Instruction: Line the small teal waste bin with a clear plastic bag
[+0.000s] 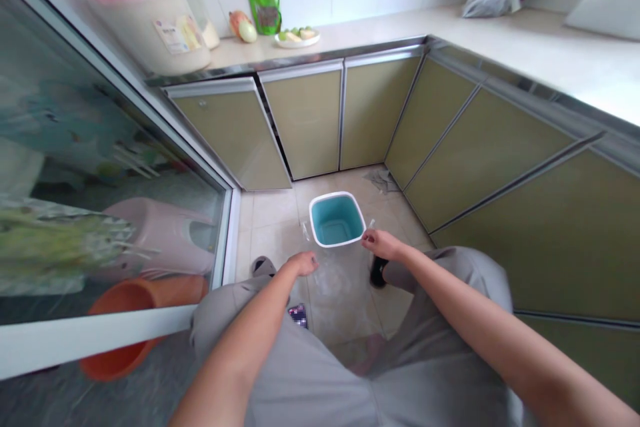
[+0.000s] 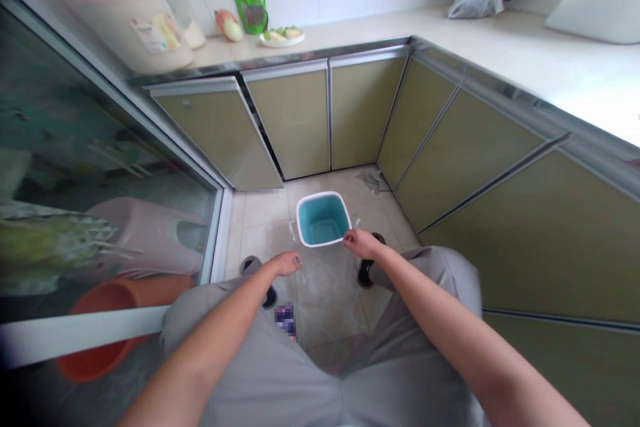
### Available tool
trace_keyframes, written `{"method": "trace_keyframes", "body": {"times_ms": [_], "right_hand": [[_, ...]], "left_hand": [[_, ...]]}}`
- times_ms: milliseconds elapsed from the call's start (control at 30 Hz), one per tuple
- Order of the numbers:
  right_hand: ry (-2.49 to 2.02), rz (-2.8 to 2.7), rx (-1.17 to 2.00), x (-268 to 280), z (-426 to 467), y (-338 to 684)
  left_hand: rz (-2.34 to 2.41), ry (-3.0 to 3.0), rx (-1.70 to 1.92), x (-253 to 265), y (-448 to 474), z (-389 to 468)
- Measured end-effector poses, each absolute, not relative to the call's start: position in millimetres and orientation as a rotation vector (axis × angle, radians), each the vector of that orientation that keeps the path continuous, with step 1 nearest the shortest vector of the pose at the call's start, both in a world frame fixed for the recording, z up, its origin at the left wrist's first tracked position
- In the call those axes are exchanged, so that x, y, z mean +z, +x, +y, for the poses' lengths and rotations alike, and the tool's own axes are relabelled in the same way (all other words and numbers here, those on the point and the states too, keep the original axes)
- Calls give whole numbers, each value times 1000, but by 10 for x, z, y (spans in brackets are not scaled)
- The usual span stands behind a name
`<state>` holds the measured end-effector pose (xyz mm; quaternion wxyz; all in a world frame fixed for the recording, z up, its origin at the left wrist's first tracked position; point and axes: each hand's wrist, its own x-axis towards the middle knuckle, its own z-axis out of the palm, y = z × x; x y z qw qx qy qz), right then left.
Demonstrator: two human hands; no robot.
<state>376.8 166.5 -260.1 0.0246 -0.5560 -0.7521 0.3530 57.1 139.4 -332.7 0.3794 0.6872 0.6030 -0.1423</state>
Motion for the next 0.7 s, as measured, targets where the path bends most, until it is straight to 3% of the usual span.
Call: {"method": "trace_keyframes", "body": {"times_ms": [200, 333, 533, 700], "right_hand": [[-1642, -2305, 1347, -2426, 1197, 3844], [-1730, -2407, 1309, -2480, 1210, 3887], [-1722, -2079, 1154, -2254, 1452, 3938], [-1631, -1659, 1314, -1943, 1513, 3938]], "left_hand": [[1519, 1774, -329, -3185, 485, 1173], [1544, 1767, -267, -3037, 396, 1155], [1509, 1670, 241, -2545, 392, 1306], [1440, 1530, 603, -1803, 386, 1283]]}}
